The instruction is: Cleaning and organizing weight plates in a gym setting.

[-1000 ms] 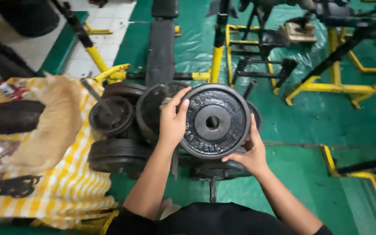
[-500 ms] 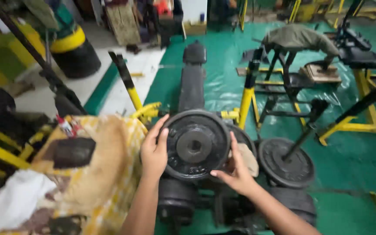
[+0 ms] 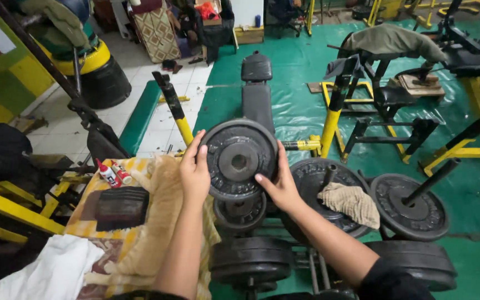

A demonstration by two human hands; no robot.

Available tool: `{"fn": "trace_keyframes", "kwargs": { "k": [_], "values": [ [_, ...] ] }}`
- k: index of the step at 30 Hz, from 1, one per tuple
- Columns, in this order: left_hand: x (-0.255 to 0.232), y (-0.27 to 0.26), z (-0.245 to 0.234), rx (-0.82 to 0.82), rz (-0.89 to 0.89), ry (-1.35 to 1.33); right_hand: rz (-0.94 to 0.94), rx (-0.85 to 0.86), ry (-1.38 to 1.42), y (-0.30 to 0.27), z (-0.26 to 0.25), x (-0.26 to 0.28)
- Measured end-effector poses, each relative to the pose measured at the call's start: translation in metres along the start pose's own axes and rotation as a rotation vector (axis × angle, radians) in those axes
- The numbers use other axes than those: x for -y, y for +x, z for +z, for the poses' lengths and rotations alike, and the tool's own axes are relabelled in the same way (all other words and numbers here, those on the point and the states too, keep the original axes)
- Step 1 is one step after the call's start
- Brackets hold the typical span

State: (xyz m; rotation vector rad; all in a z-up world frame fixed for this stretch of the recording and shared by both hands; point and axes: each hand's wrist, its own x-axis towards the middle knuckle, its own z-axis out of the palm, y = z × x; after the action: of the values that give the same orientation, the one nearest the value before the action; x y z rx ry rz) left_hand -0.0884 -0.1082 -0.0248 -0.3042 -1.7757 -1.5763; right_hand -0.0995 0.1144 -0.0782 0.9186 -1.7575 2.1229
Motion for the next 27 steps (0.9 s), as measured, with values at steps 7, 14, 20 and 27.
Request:
{"fn": "trace_keyframes", "kwargs": {
  "k": [7, 14, 20, 27],
  "values": [
    [0.055, 0.012, -0.002, 0.012, -0.004, 0.074, -0.056, -0.061, -0.27, 0.012, -0.005, -0.049],
    [0.11, 0.018, -0.011, -0.012, -0.137, -0.047, -0.016, -0.009, -0.417, 0.02, -0.006, -0.075],
    [0.122, 0.011, -0.017, -0.028, -0.228, 0.022, 0.053, -0.004, -0.408, 0.008, -0.007, -0.073],
    [0.153, -0.013, -0.032, -0.005, -0.328, 0.025, 0.116, -0.001, -0.3, -0.013, -0.001, -0.115]
  ]
}}
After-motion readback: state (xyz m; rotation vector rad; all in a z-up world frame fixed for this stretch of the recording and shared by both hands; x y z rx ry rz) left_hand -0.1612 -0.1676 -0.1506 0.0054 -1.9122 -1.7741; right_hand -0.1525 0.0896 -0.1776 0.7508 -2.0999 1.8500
